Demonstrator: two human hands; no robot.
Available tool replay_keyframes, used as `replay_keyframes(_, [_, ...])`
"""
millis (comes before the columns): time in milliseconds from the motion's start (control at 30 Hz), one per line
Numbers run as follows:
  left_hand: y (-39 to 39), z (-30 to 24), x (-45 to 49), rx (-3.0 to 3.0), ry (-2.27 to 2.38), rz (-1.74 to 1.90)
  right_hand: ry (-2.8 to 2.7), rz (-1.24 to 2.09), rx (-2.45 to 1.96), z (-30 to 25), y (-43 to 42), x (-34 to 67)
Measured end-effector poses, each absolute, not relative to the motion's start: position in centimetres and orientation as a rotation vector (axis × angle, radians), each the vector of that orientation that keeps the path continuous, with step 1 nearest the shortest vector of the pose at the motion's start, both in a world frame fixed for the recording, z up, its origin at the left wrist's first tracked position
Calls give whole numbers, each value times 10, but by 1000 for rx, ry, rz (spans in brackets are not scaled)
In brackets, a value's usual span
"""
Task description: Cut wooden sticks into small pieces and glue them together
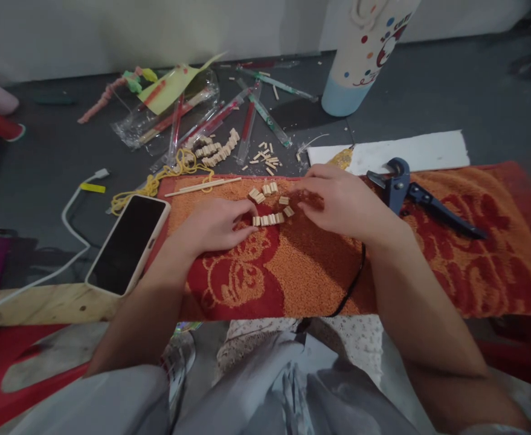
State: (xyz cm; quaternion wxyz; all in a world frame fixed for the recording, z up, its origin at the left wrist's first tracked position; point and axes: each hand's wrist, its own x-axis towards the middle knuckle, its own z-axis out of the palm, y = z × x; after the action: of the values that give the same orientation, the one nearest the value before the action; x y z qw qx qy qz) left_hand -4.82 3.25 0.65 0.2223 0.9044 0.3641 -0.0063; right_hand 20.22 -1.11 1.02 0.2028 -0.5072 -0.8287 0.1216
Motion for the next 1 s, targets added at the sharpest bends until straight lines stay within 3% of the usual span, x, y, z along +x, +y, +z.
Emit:
replay_keyframes(200, [33, 6, -49, 2510, 991, 4, -2339, 211, -1500, 0, -10, 190])
replay_keyframes(1000, [32, 7, -49, 2515, 981, 3, -2331, 308, -1474, 0, -8, 190])
